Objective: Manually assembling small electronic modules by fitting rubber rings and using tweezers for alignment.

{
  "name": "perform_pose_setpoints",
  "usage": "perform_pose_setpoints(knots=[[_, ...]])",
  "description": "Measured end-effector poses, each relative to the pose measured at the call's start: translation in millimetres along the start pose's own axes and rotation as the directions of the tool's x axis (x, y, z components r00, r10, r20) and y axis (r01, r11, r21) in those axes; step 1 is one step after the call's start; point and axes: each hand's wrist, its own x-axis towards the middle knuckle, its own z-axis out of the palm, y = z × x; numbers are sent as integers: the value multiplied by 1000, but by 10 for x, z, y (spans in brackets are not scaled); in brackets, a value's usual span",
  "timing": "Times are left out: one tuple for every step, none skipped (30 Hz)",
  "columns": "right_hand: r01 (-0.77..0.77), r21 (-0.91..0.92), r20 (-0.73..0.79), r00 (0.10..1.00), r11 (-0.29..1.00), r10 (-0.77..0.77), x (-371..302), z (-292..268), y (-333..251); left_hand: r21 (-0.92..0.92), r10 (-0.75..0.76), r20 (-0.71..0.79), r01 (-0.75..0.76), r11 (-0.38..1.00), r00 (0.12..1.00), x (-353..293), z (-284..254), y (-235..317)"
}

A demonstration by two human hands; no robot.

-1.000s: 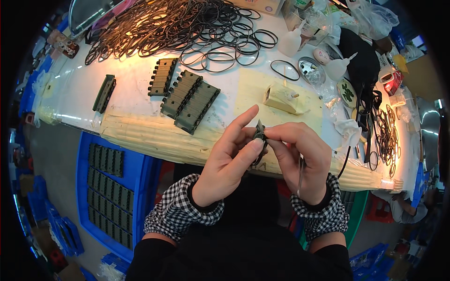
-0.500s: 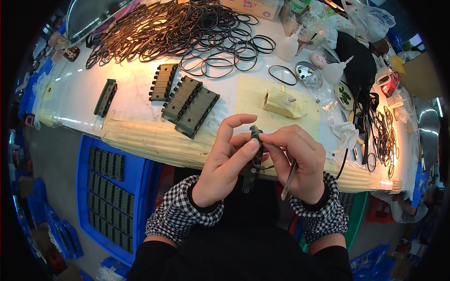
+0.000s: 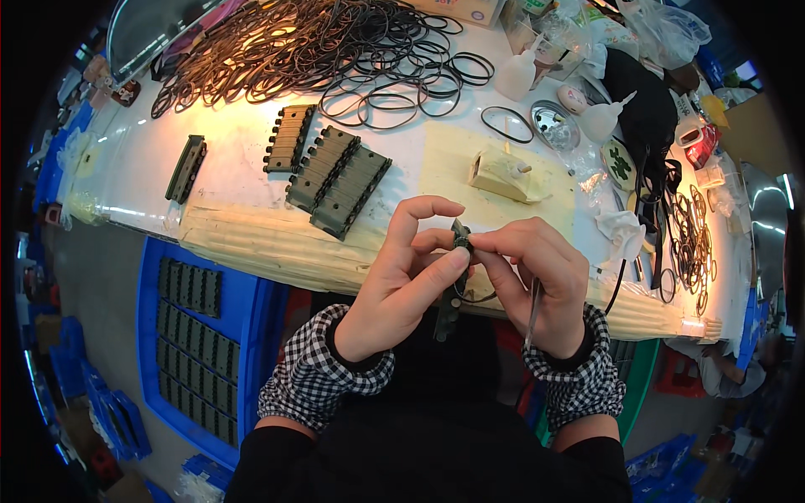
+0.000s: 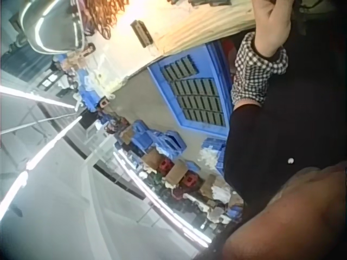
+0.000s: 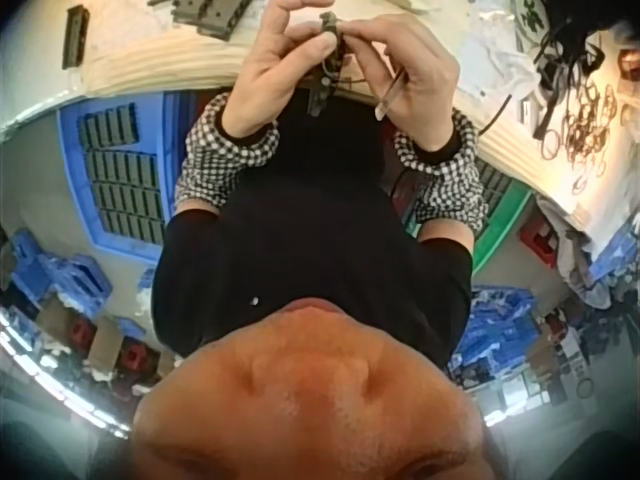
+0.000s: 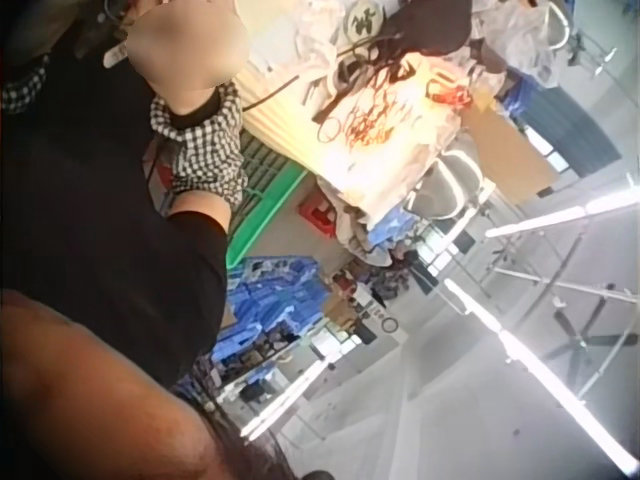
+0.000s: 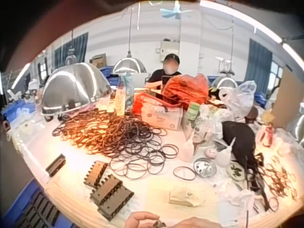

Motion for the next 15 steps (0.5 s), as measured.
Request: perform_pose_setpoints(knots=[[2,4,-4,1000,1000,-2,-6,9,8,15,14,5,-14,1000,1000,1,-4,-11],[3,8,-8,1000,1000,-3,-12,14,13,30,27,10,-28,999,1000,2,-15,-26],[3,4,-9,1000,1000,-3,-16,16,15,45,41,15,-41,998,999,3,-22,-35],[2,1,-12,1000,1000,-2,-19,17,14,62,39,18,-40,997,999,1,-25,-32],[1,-3,-15,1000,1000,-1,-21,16,13,80,38,22,-39,996,999,-1,-28,-28],[17,-13,-18,1000,1000,-17,-25,18,24,98,36,25,-38,994,999,-2,-30,-23],[32,-22,-20,999,999,-33,-31,28,47,114,34,30,-37,993,999,-5,-36,-21],[48,-31,-21,999,998,-49,-35,39,67,131,31,34,-35,991,999,-8,-41,-17],[53,-27,-24,998,998,-53,-37,50,81,147,28,38,-33,989,999,-10,-44,-15],[56,-27,-28,998,998,-56,-39,59,92,146,29,39,-35,989,999,-6,-42,-21],[59,-26,-32,998,998,-59,-40,65,99,146,30,40,-36,989,999,-2,-40,-28],[56,-28,-32,998,998,-57,-40,67,100,145,32,40,-37,989,999,3,-39,-35],[55,-27,-32,998,998,-56,-42,67,96,146,36,45,-42,988,998,6,-41,-43],[54,-27,-33,998,998,-55,-42,66,93,147,40,50,-47,988,998,11,-45,-53],[58,-28,-35,998,998,-59,-35,62,94,148,44,55,-52,988,997,12,-46,-62]])
